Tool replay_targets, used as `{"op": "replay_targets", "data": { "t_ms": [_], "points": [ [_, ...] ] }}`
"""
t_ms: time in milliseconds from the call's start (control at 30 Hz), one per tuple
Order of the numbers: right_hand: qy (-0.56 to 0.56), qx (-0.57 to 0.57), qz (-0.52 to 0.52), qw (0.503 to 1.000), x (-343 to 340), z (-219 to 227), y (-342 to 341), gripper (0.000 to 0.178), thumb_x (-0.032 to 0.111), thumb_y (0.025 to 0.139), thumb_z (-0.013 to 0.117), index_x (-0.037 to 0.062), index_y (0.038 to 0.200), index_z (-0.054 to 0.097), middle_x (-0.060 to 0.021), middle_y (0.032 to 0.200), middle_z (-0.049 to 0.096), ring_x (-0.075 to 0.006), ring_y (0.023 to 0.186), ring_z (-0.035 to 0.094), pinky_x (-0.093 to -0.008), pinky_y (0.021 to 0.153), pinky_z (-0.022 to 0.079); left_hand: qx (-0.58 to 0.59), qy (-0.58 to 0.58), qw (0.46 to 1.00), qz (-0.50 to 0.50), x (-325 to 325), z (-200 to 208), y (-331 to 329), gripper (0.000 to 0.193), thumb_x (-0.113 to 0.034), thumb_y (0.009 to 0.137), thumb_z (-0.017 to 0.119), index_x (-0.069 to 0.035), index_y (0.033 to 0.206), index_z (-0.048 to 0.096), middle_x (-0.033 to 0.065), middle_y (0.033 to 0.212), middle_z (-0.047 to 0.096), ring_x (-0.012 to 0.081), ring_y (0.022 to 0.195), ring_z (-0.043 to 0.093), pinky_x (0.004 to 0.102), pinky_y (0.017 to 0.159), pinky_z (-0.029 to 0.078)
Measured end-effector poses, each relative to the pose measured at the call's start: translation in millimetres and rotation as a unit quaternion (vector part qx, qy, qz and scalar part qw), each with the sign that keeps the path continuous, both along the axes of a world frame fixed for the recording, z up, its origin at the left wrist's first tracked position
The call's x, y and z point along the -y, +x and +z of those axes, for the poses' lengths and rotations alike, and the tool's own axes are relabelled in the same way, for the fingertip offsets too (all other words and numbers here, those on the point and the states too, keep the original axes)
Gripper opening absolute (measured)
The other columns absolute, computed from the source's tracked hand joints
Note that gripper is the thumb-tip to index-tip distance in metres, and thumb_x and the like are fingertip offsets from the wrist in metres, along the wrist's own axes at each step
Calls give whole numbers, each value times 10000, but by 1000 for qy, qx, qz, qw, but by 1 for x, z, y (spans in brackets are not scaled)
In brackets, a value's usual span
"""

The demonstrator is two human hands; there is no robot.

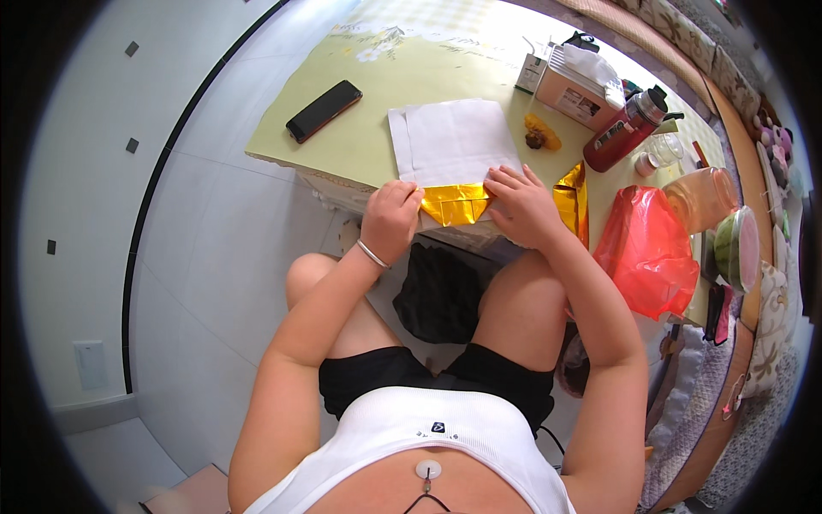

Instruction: The person sits on the floor and folds a sheet of white paper with a gold foil center into a triangular shape. They repeatedly fold the paper, crease the edges, and place the finished items on the table.

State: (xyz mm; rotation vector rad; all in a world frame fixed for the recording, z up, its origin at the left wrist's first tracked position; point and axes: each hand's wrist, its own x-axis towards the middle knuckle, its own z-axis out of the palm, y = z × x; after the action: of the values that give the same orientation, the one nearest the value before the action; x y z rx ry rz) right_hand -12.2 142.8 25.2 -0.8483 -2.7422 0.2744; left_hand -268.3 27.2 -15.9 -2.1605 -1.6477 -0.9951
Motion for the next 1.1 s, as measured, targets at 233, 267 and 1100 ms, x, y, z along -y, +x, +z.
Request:
{"op": "replay_targets", "data": {
  "t_ms": [233,267,1100],
  "points": [
    [-162,-307,-110,931,5,-27,-9,118,37,877,709,45,993,728,-44,974,737,-174,929,679,-356,830,537,338,-38,940,20,-1,-5,-8,123,19,860,736,-14,973,698,95,837,713,202,715,679,298,654,544],
    [-250,-357,-154,887,10,-27,-15,87,8,885,712,37,966,729,-40,900,740,-143,843,687,-316,760,547,455,-74,888,10,-1,-6,-11,112,16,874,730,-21,972,691,87,835,716,179,687,674,284,633,543],
    [-504,-502,-145,688,40,-23,-24,105,55,952,696,-22,1019,721,-75,818,738,-106,563,673,-196,495,501,699,-165,694,-46,-2,4,-41,122,68,883,696,6,977,746,109,864,744,190,689,721,283,652,599]
  ]
}}
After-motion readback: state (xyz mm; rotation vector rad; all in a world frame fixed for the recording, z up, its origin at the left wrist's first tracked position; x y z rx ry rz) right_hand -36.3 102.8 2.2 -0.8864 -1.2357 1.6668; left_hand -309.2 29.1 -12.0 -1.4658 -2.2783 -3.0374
